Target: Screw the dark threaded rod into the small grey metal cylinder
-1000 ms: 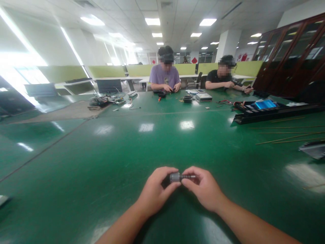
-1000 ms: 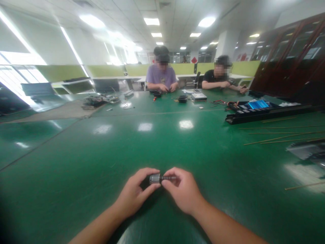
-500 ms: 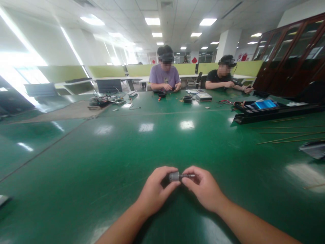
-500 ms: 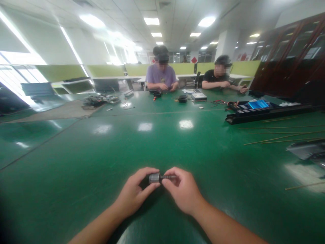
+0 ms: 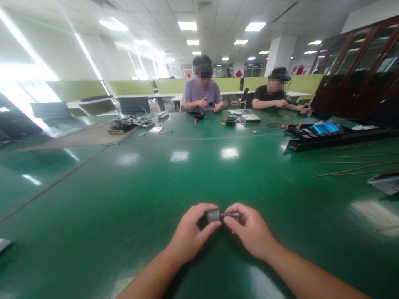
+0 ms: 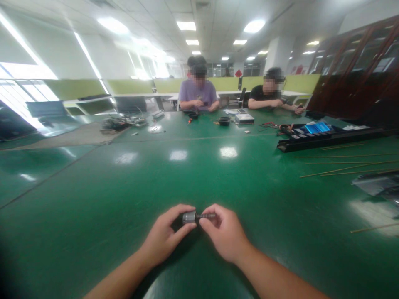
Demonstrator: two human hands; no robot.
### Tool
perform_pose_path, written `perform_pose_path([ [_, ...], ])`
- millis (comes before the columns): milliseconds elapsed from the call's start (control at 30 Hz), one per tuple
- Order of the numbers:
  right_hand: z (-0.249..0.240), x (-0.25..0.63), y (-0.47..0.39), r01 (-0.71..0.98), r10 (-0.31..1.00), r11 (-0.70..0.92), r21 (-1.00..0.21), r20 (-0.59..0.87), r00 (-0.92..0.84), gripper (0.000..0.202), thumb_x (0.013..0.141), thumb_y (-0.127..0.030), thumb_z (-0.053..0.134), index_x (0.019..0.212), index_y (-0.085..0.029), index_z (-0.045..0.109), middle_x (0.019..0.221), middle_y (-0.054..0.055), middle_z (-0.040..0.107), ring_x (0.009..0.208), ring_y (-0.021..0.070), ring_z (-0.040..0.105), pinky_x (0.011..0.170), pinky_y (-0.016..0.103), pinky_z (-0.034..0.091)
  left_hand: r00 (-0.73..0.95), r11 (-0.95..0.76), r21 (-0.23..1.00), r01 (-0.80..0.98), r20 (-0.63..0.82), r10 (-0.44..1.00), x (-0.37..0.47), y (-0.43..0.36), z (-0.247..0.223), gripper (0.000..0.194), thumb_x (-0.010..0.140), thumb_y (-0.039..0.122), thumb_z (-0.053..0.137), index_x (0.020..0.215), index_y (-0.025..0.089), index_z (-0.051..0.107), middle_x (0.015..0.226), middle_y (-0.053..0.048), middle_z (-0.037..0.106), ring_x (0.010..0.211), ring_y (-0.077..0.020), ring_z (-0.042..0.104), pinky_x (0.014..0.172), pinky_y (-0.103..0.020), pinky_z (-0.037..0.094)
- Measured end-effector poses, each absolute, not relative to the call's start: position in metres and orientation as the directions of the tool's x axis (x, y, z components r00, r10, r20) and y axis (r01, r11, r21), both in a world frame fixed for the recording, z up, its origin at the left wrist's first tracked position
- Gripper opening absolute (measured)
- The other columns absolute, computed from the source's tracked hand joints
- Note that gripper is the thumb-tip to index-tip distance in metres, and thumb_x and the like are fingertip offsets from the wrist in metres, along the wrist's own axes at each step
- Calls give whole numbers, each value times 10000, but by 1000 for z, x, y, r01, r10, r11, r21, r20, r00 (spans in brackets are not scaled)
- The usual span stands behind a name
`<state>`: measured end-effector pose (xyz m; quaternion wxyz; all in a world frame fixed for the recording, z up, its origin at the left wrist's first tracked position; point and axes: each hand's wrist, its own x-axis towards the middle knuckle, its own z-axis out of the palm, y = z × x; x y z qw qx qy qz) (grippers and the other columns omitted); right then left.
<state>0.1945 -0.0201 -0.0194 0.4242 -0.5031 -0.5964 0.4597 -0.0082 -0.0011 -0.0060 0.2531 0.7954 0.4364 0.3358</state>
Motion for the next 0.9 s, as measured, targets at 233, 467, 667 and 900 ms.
perform_pose_path([
  [233, -21, 195, -21, 200, 989, 71, -977, 43, -139, 145, 860, -312, 620, 909, -181, 658, 707, -15, 618, 633, 143, 567, 596, 245, 418, 393, -476, 709, 520, 295, 871, -8, -1, -6, 277, 856, 311, 671, 1124, 250, 636, 1085, -38, 682, 995, -218, 626, 893, -355, 479],
  [467, -22, 195, -19, 179, 989, 66, -982, 41, -139, 151, 868, -319, 614, 908, -177, 647, 678, -25, 592, 614, 133, 543, 582, 238, 404, 384, -475, 714, 515, 303, 872, -8, -1, -6, 273, 856, 302, 673, 1122, 251, 638, 1084, -34, 682, 992, -212, 628, 893, -343, 476],
  [667, -21, 195, -19, 164, 989, 55, -985, 32, -142, 165, 870, -333, 609, 899, -173, 637, 657, -28, 573, 604, 134, 528, 570, 240, 388, 377, -475, 716, 512, 310, 873, -7, -1, -5, 276, 850, 296, 672, 1119, 240, 644, 1088, -46, 686, 998, -220, 630, 895, -348, 479],
  [900, -20, 196, -20, 184, 990, 53, -982, 27, -139, 179, 875, -346, 602, 898, -173, 636, 660, -21, 580, 607, 142, 537, 573, 249, 386, 368, -466, 725, 507, 307, 878, -8, -1, -4, 271, 858, 308, 666, 1118, 236, 645, 1078, -50, 687, 984, -221, 631, 885, -348, 483],
])
